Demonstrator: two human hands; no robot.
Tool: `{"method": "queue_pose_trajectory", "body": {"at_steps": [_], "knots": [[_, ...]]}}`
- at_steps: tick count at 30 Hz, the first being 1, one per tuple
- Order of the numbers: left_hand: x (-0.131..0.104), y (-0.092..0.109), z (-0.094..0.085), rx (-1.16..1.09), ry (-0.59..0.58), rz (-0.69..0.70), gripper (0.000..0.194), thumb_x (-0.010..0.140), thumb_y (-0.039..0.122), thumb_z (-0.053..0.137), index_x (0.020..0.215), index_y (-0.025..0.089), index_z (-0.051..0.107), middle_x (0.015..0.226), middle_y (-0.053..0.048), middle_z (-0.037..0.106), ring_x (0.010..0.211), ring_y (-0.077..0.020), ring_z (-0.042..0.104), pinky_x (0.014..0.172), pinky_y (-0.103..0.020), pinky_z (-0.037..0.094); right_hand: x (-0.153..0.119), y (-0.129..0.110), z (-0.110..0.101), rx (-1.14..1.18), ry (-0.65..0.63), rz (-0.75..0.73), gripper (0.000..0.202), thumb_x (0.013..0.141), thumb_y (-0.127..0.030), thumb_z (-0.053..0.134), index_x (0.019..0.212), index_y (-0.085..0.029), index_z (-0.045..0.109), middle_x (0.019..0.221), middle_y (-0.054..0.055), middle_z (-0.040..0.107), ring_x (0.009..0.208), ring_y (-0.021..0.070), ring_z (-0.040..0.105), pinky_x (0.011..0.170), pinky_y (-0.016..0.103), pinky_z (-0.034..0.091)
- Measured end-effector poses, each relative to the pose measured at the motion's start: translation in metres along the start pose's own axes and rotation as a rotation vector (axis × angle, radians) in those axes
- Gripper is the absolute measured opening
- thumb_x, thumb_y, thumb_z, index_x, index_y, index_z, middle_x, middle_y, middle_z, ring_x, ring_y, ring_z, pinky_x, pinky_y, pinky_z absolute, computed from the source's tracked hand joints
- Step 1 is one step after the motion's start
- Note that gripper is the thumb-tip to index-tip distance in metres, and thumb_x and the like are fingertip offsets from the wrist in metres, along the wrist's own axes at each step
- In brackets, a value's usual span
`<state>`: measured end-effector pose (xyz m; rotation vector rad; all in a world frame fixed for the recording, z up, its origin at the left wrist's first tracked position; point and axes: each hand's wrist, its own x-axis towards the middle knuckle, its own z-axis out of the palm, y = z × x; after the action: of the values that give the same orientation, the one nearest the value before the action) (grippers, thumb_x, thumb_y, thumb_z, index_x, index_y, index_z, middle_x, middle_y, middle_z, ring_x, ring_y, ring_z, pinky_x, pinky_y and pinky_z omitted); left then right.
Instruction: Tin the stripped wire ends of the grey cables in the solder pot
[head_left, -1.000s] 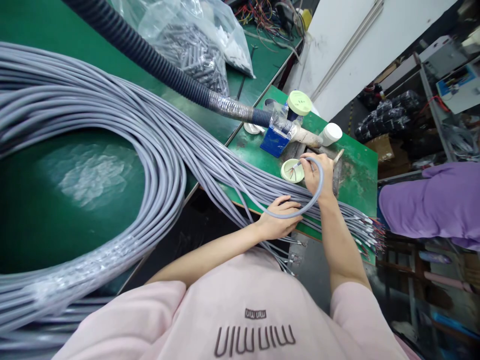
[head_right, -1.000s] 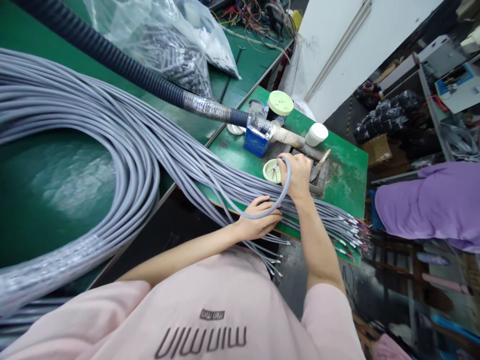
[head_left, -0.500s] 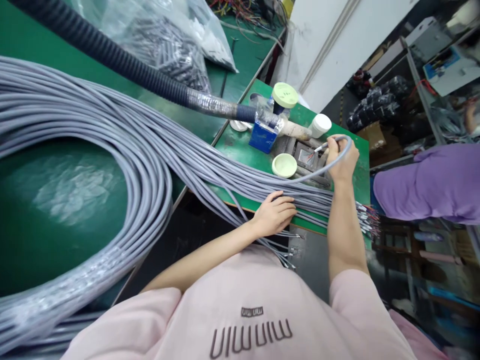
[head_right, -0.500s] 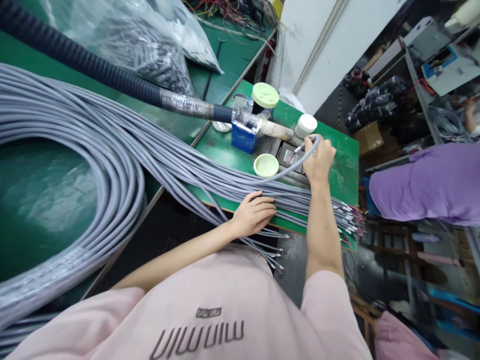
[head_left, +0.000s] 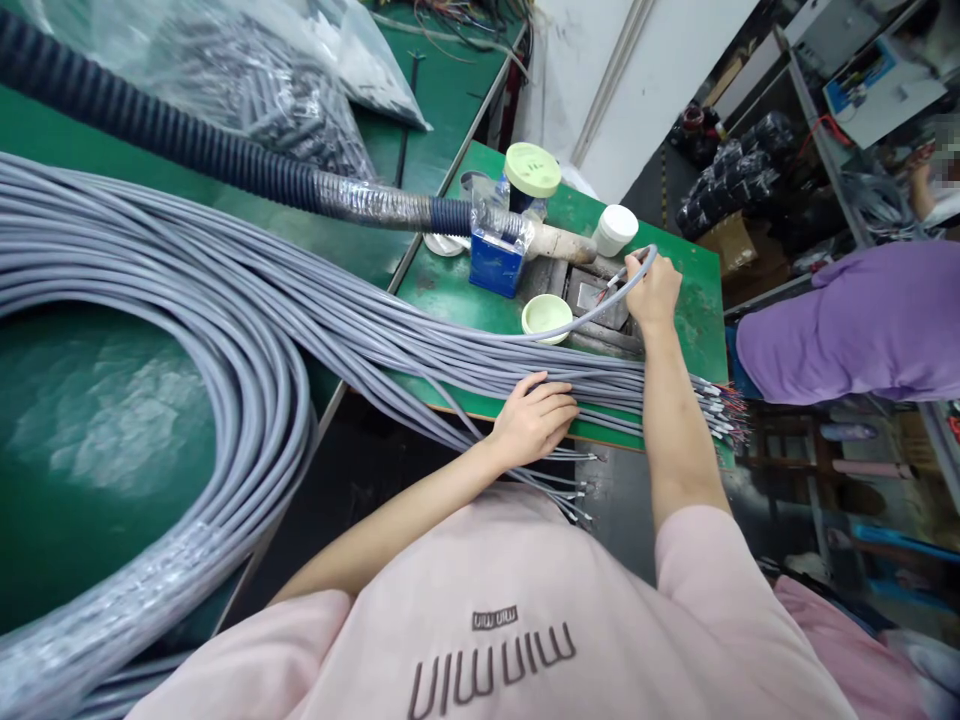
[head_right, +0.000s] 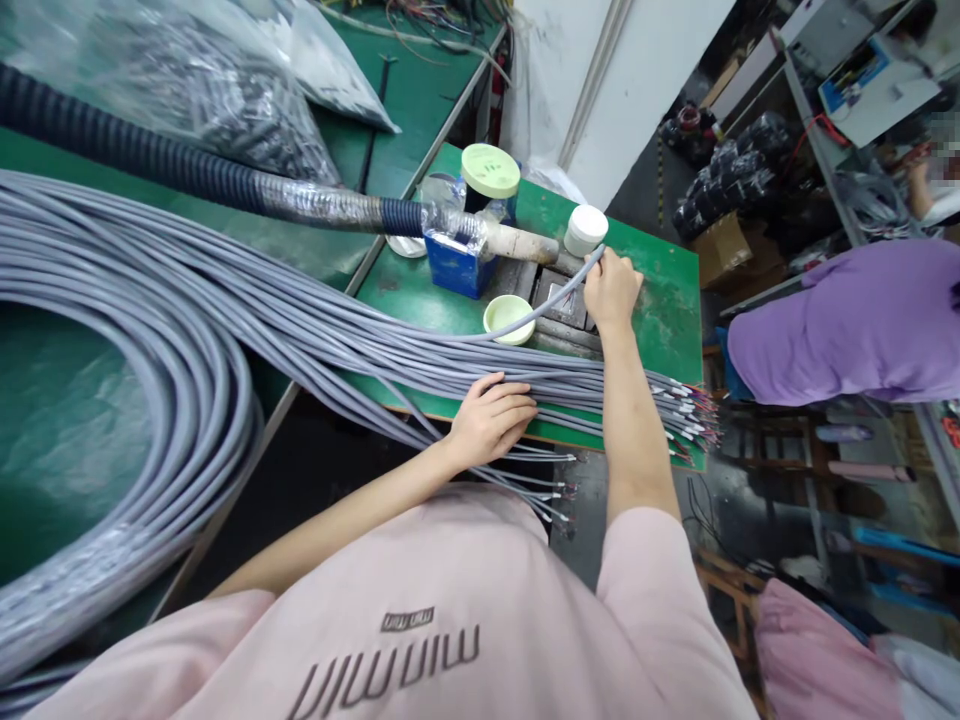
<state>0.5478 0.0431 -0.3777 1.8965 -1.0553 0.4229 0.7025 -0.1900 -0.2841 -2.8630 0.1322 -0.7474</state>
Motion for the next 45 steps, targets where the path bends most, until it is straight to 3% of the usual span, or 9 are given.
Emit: {"method": "queue_pose_trajectory", "body": {"at_steps": [11, 15, 19, 23, 26, 29, 32, 39, 45], "knots": [[-0.001, -0.002, 0.002, 0.024, 0.023, 0.023, 0.023, 0.089, 0.018, 0.055, 0.108, 0.023, 0.066, 0.106, -0.002, 0.074, 0.117, -0.0184, 0.060, 0.113, -0.045, 0.031, 0.001, 0.000, 0.013, -0.037, -0.070, 0.029, 0.028, 0.093, -0.031, 0.042, 0.093, -0.017, 0.066, 0.089, 0.014, 0.069, 0.097, 0.0309, 0.060, 0.087, 0.047, 0.042], [0.004, 0.001, 0.000, -0.033, -0.007, -0.019, 0.023, 0.090, 0.020, 0.054, 0.107, 0.024, 0.068, 0.105, -0.003, 0.074, 0.118, -0.0196, 0.060, 0.115, -0.048, 0.027, -0.001, -0.003, 0.001, 0.005, -0.053, 0.033, 0.029, 0.094, -0.033, 0.041, 0.094, -0.018, 0.066, 0.092, 0.013, 0.070, 0.097, 0.0295, 0.060, 0.087, 0.046, 0.042], [0.026, 0.024, -0.044, -0.395, -0.204, -0.081, 0.023, 0.092, 0.032, 0.054, 0.104, 0.025, 0.072, 0.098, -0.004, 0.075, 0.103, -0.0199, 0.068, 0.109, -0.044, 0.039, -0.022, -0.018, -0.046, 0.106, 0.023, -0.087, 0.031, 0.096, -0.039, 0.040, 0.099, -0.023, 0.066, 0.096, 0.008, 0.071, 0.096, 0.0260, 0.061, 0.091, 0.045, 0.043], [0.048, 0.050, -0.100, -1.048, -0.586, -0.029, 0.033, 0.090, 0.047, 0.056, 0.109, 0.026, 0.073, 0.093, -0.005, 0.076, 0.083, -0.0192, 0.072, 0.077, -0.029, 0.058, -0.072, -0.038, -0.102, 0.218, 0.051, -0.273, 0.030, 0.095, -0.042, 0.043, 0.107, -0.029, 0.067, 0.107, 0.005, 0.071, 0.102, 0.0253, 0.061, 0.094, 0.048, 0.044], [0.053, 0.050, -0.103, -1.155, -0.449, -0.331, 0.040, 0.090, 0.052, 0.054, 0.103, 0.019, 0.074, 0.088, -0.008, 0.076, 0.074, -0.0185, 0.071, 0.065, -0.028, 0.057, -0.119, -0.047, -0.123, 0.344, -0.002, -0.452, 0.025, 0.091, -0.038, 0.053, 0.112, -0.040, 0.067, 0.121, 0.000, 0.068, 0.108, 0.0271, 0.061, 0.092, 0.052, 0.047], [0.052, 0.040, -0.080, -1.091, -0.211, -0.623, 0.050, 0.086, 0.059, 0.056, 0.093, 0.013, 0.073, 0.080, -0.009, 0.074, 0.067, -0.0147, 0.067, 0.059, -0.024, 0.053, -0.162, -0.048, -0.124, 0.401, -0.013, -0.613, 0.041, 0.086, -0.029, 0.059, 0.122, -0.050, 0.059, 0.125, -0.004, 0.067, 0.111, 0.0267, 0.061, 0.091, 0.054, 0.050], [0.049, 0.036, -0.060, -1.067, -0.126, -0.752, 0.053, 0.083, 0.061, 0.057, 0.078, 0.011, 0.072, 0.065, -0.005, 0.068, 0.055, -0.0092, 0.058, 0.054, -0.020, 0.048, -0.194, -0.048, -0.116, 0.371, -0.058, -0.674, 0.050, 0.086, -0.023, 0.055, 0.127, -0.051, 0.055, 0.125, -0.005, 0.066, 0.112, 0.0258, 0.062, 0.092, 0.055, 0.051], [0.043, 0.047, -0.054, -1.098, -0.098, -0.790, 0.052, 0.080, 0.060, 0.062, 0.078, 0.010, 0.074, 0.055, -0.002, 0.060, 0.050, -0.0071, 0.050, 0.049, -0.019, 0.040, -0.230, -0.052, -0.107, 0.445, -0.088, -0.603, 0.061, 0.083, -0.012, 0.051, 0.136, -0.043, 0.049, 0.127, 0.001, 0.066, 0.114, 0.0253, 0.061, 0.092, 0.052, 0.052], [0.041, 0.050, -0.052, -1.103, -0.134, -0.768, 0.054, 0.083, 0.059, 0.059, 0.090, 0.009, 0.076, 0.053, -0.001, 0.056, 0.050, -0.0064, 0.044, 0.050, -0.020, 0.034, -0.241, -0.060, -0.106, 0.660, -0.172, -0.212, 0.028, 0.090, -0.017, 0.052, 0.114, -0.025, 0.064, 0.090, 0.006, 0.070, 0.084, 0.0199, 0.065, 0.075, 0.037, 0.051]]}}
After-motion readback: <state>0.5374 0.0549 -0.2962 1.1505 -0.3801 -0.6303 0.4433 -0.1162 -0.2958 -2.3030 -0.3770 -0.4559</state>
